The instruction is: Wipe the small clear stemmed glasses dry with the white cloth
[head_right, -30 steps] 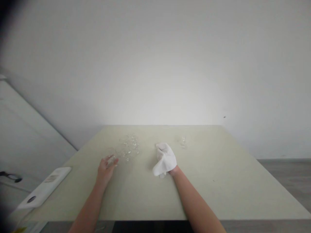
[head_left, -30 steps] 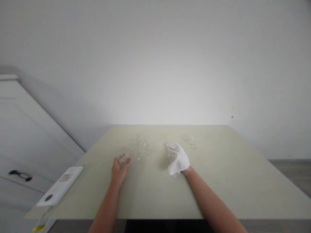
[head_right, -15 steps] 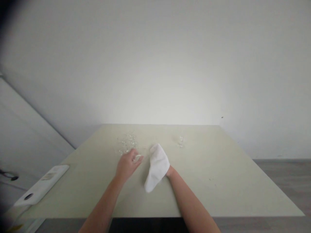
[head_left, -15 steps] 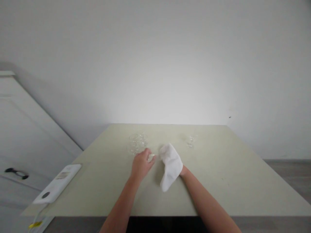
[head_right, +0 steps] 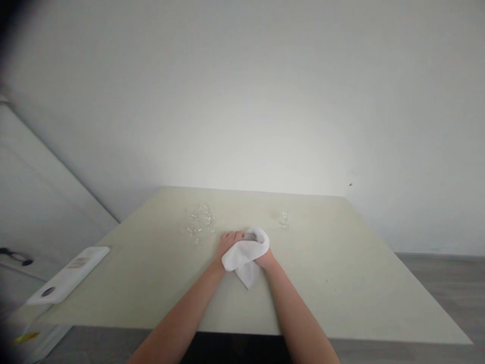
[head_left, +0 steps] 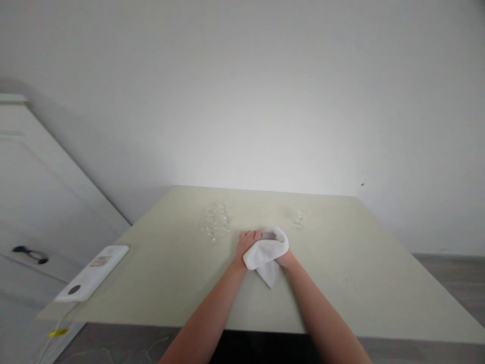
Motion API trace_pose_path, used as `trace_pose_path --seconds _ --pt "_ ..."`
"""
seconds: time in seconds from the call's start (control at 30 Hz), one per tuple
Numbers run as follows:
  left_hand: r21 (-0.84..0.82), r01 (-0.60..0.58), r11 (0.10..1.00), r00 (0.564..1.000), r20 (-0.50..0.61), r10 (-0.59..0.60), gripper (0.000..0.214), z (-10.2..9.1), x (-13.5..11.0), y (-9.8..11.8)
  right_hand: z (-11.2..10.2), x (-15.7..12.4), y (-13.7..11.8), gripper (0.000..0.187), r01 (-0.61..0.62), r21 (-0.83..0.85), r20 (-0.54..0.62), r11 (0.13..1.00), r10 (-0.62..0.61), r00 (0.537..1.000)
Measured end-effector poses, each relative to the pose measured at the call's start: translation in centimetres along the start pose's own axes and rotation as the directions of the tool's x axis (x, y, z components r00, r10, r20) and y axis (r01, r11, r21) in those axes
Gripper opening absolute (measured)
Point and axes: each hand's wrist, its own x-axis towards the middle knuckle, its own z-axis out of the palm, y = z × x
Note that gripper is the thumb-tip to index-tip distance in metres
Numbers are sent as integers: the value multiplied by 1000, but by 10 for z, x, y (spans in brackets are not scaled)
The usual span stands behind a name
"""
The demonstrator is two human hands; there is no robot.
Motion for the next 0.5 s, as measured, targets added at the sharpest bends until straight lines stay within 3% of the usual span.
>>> trace_pose_path --seconds 0.13,0.2,0.3,0.4,0.5 --pt "75 48 996 996 65 -53 17 -3 4 -11 2 -3 -8 43 145 -125 122 982 -130 984" --pt "66 37 997 999 -4 -36 18 -1 1 -11 6 -2 -3 41 84 -89 30 992 -81 996" --pt "8 -74 997 989 -127 74 30 4 -6 -4 11 0 10 22 -87 58 -151 995 95 984" --pt "-14 -132 991 979 -158 128 46 5 -10 2 11 0 18 20 -138 113 -153 984 155 976" --pt "4 -47 999 994 -101 47 45 2 -8 1 8 -4 15 30 -81 80 -113 994 89 990"
